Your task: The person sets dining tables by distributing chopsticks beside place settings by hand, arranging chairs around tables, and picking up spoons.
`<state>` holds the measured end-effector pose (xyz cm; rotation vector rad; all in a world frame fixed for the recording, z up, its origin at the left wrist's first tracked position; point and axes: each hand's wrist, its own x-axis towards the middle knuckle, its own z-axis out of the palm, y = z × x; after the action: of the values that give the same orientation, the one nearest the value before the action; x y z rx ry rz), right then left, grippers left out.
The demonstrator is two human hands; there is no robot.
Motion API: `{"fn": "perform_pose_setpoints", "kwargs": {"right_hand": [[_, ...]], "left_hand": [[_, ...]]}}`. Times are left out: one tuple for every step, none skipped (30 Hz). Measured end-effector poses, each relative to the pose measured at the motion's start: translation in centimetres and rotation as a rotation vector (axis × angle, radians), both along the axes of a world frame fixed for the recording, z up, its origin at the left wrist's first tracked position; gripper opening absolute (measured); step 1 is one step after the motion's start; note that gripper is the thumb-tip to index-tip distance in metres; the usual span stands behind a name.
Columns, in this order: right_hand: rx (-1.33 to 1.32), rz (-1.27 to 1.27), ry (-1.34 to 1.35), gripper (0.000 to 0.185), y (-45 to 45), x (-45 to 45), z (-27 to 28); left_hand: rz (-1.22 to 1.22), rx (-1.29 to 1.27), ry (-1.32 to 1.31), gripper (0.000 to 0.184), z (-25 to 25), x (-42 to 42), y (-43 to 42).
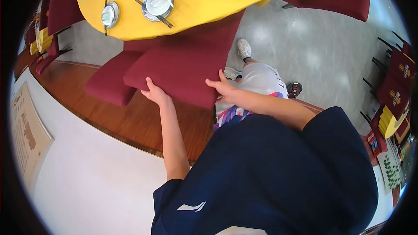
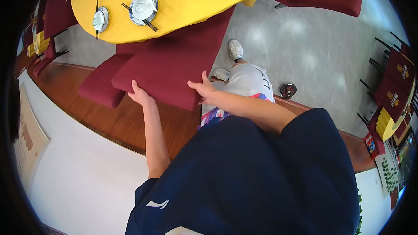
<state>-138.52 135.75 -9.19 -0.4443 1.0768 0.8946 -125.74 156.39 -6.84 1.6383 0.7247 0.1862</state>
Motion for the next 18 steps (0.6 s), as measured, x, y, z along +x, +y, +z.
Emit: {"fn": "perform_pose_setpoints", "kwargs": {"right_hand": [[-0.013,-0.004,-0.014,0.101,-0.7,0.2,0.0],[-0.026,-0.003,-0.036,0.098,-1.5,-0.3,0.4],[-0.053,-0.020,-0.062,0.093,-1.5,-0.5,0.0],[-0.054,-0.021,-0.063,0.093,-1.6,-0.7,-0.4],[-0.051,-0.054,-0.066,0.092,-1.5,-0.8,-0.7],[-0.046,-0.085,-0.066,0.091,-1.4,-1.0,-1.0],[-0.043,-0.085,-0.062,0.091,-1.2,-1.1,-1.4],[-0.053,-0.092,-0.069,0.088,-1.2,-1.0,-1.4],[-0.060,-0.090,-0.080,0.086,-1.4,-1.2,-0.9],[-0.056,-0.078,-0.084,0.086,-1.4,-1.3,-0.5],[-0.080,-0.076,-0.101,0.083,-1.7,-1.1,0.2],[-0.107,-0.074,-0.123,0.080,-1.9,-0.9,0.5],[-0.159,-0.054,-0.154,0.076,-1.6,-0.9,0.6],[-0.165,-0.042,-0.169,0.076,-1.3,-0.7,0.9],[-0.243,-0.042,-0.169,0.075,-0.8,-0.4,1.2],[-0.323,-0.041,-0.173,0.074,-0.3,-0.1,1.3],[-0.339,-0.030,-0.194,0.074,0.2,0.0,0.4],[-0.445,-0.039,-0.228,0.072,1.1,-0.5,-1.3]], "left_hand": [[-0.015,0.020,-0.010,0.053,-0.5,0.4,-0.3],[-0.012,0.021,-0.011,0.053,0.3,0.0,-0.8],[0.005,0.027,-0.003,0.053,0.2,0.2,-1.4],[0.025,0.036,0.007,0.052,0.2,0.3,-1.7],[0.025,0.038,0.008,0.052,0.4,0.3,-2.1],[0.033,0.019,0.013,0.052,0.5,0.3,-2.3],[0.041,0.000,0.016,0.053,0.5,0.3,-2.4],[0.044,0.005,0.020,0.053,0.1,0.3,-2.1],[0.047,0.006,0.008,0.053,0.0,0.1,-1.9],[0.048,0.002,-0.008,0.053,-0.2,0.1,-1.4],[0.018,-0.006,-0.016,0.055,-0.7,0.1,-0.8],[0.032,-0.012,-0.034,0.055,-0.6,0.3,-0.8],[0.003,0.006,-0.046,0.057,-0.7,0.2,-0.9],[-0.027,0.023,-0.057,0.058,-0.6,0.1,-0.7],[-0.041,0.040,-0.052,0.060,-0.3,0.0,-0.6],[-0.059,0.024,-0.031,0.066,0.0,-0.3,-0.3],[-0.101,0.060,-0.031,0.069,0.2,-0.4,0.0],[-0.141,0.097,-0.028,0.071,0.3,-0.5,0.8]]}}
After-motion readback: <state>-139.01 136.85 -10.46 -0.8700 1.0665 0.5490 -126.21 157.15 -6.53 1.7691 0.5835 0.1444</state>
